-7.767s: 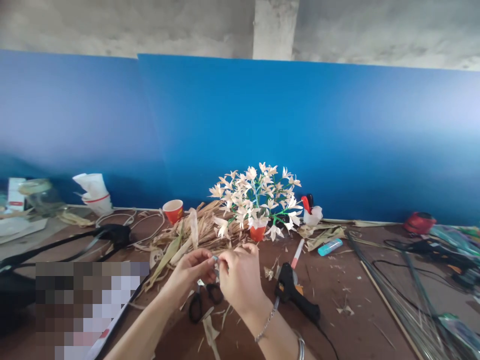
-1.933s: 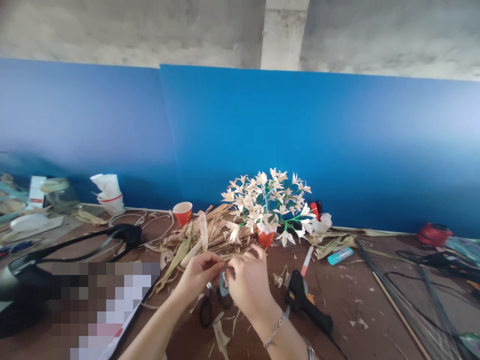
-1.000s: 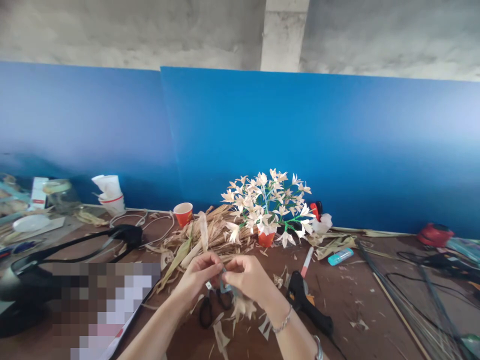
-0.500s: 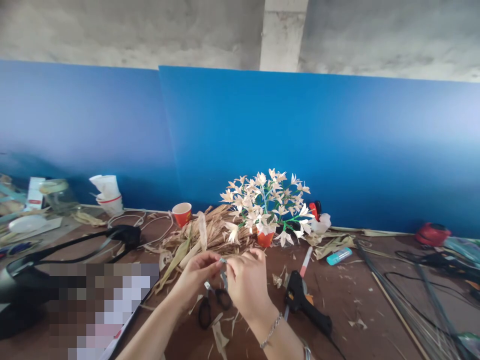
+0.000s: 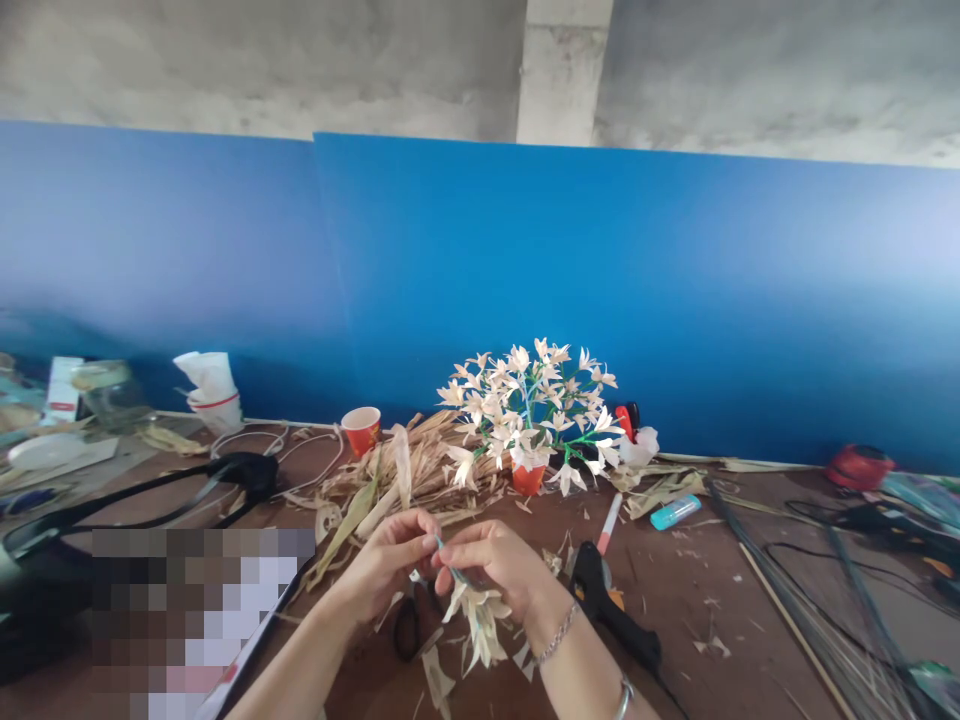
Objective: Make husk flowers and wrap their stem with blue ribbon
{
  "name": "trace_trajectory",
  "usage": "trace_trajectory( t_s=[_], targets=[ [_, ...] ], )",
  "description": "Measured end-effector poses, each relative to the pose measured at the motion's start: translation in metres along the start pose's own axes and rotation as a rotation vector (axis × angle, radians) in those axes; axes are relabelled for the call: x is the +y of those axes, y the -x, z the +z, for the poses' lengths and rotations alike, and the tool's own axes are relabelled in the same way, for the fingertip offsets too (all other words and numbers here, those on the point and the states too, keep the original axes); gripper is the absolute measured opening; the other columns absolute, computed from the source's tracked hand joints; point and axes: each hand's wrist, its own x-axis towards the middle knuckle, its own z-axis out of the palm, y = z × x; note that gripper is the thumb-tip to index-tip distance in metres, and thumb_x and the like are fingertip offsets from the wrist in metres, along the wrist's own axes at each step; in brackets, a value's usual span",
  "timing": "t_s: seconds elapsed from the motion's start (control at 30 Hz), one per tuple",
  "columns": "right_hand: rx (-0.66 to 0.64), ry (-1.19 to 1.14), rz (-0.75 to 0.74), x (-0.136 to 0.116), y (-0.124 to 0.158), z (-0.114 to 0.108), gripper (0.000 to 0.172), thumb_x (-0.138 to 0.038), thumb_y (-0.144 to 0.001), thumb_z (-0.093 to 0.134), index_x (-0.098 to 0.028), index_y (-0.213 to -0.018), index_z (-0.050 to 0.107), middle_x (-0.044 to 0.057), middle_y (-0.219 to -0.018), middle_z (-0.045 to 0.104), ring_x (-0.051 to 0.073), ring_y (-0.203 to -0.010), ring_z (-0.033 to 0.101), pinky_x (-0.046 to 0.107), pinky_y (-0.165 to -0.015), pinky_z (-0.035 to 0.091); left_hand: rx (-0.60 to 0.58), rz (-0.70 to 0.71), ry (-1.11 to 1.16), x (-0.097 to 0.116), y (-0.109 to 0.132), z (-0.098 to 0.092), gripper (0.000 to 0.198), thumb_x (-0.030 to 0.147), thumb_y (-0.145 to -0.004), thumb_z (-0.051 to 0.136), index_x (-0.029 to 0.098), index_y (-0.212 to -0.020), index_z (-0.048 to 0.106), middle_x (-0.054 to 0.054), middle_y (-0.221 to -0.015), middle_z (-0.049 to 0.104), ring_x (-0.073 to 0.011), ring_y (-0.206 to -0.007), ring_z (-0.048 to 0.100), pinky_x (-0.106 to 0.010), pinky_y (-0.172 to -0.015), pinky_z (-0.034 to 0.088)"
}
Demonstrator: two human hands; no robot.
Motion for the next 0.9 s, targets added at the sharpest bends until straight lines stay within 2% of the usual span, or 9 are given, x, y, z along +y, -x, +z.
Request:
trace_trajectory(
  t_s=[0.07, 0.13, 0.23, 0.33, 0.47, 0.57, 0.63, 0.8, 0.9],
  targets=[
    [-0.025, 0.046, -0.017, 0.0, 0.001, -0.001, 0.021, -0.031, -0.064, 0.06, -0.011, -0.068, 0.064, 0.003, -0.053, 0.062, 0.007, -0.04, 0.046, 0.02, -0.043, 0.031, 0.001, -0.001, 0.026, -0.003, 0.0, 0.002, 0.021, 0.028, -0.066, 0.067, 0.013, -0.067, 0.052, 0.001, -0.053, 0.055, -0.008, -0.048, 0.05, -0.017, -0.047, 0.035],
    [0.045, 0.232, -0.127, 0.0, 0.002, 0.002, 0.019, -0.03, -0.069, 0.056, -0.012, -0.069, 0.064, 0.003, -0.06, 0.064, 0.009, -0.048, 0.052, 0.021, -0.05, 0.035, 0.065, 0.011, -0.012, -0.005, -0.002, 0.002, 0.022, 0.029, -0.066, 0.067, 0.014, -0.066, 0.051, 0.003, -0.05, 0.053, -0.0067, -0.044, 0.047, -0.017, -0.044, 0.033],
    [0.355, 0.664, -0.359, 0.003, 0.003, 0.011, 0.011, -0.021, -0.068, 0.057, -0.016, -0.076, 0.063, 0.002, -0.069, 0.066, 0.014, -0.064, 0.058, 0.028, -0.068, 0.039, 0.178, 0.034, -0.102, -0.009, -0.006, 0.001, 0.025, 0.033, -0.063, 0.068, 0.014, -0.067, 0.052, 0.005, -0.048, 0.049, -0.0057, -0.04, 0.042, -0.017, -0.041, 0.033],
    [0.678, 1.086, -0.552, 0.008, 0.002, 0.02, 0.008, -0.014, -0.069, 0.057, -0.019, -0.074, 0.06, 0.0, -0.066, 0.064, 0.015, -0.067, 0.057, 0.037, -0.086, 0.029, 0.252, 0.077, -0.188, -0.011, -0.009, -0.001, 0.025, 0.033, -0.063, 0.068, 0.014, -0.065, 0.053, 0.006, -0.047, 0.047, -0.0054, -0.04, 0.041, -0.016, -0.04, 0.031],
    [0.764, 1.295, -0.684, 0.012, 0.001, 0.023, 0.013, -0.012, -0.075, 0.051, -0.02, -0.067, 0.059, 0.0, -0.061, 0.06, 0.014, -0.066, 0.055, 0.036, -0.089, 0.025, 0.28, 0.083, -0.222, -0.009, -0.01, -0.003, 0.024, 0.034, -0.064, 0.067, 0.013, -0.065, 0.055, 0.005, -0.046, 0.048, -0.0056, -0.041, 0.042, -0.016, -0.041, 0.031],
    [0.739, 1.22, -0.711, 0.009, 0.002, 0.02, 0.016, -0.01, -0.075, 0.049, -0.02, -0.071, 0.061, 0.0, -0.065, 0.062, 0.013, -0.067, 0.055, 0.035, -0.089, 0.025, 0.216, 0.049, -0.206, -0.005, -0.008, -0.004, 0.026, 0.035, -0.061, 0.069, 0.014, -0.072, 0.057, 0.004, -0.05, 0.052, -0.0072, -0.042, 0.046, -0.018, -0.042, 0.036],
    [0.639, 1.035, -0.641, 0.005, 0.003, 0.017, 0.016, -0.012, -0.075, 0.049, -0.02, -0.071, 0.063, 0.001, -0.066, 0.064, 0.013, -0.065, 0.055, 0.033, -0.083, 0.031, 0.179, 0.031, -0.192, 0.0, -0.006, -0.005, 0.028, 0.035, -0.06, 0.07, 0.014, -0.075, 0.058, 0.003, -0.053, 0.054, -0.0081, -0.042, 0.048, -0.019, -0.042, 0.038],
    [0.137, 0.205, -0.147, -0.001, 0.002, 0.005, 0.012, -0.022, -0.066, 0.058, -0.013, -0.061, 0.064, 0.001, -0.055, 0.061, 0.01, -0.048, 0.05, 0.022, -0.05, 0.035, 0.135, 0.025, -0.215, 0.012, 0.001, -0.003, 0.025, 0.032, -0.06, 0.071, 0.013, -0.066, 0.056, 0.003, -0.052, 0.053, -0.0068, -0.044, 0.046, -0.018, -0.043, 0.038],
    [-0.023, -0.002, 0.0, -0.001, 0.0, -0.001, 0.012, -0.023, -0.063, 0.059, -0.012, -0.059, 0.064, 0.0, -0.051, 0.06, 0.006, -0.039, 0.042, 0.019, -0.042, 0.03, 0.069, 0.039, -0.232, 0.016, 0.004, -0.001, 0.024, 0.031, -0.063, 0.069, 0.012, -0.066, 0.055, 0.002, -0.054, 0.053, -0.0064, -0.047, 0.047, -0.017, -0.046, 0.037]
  ],
)
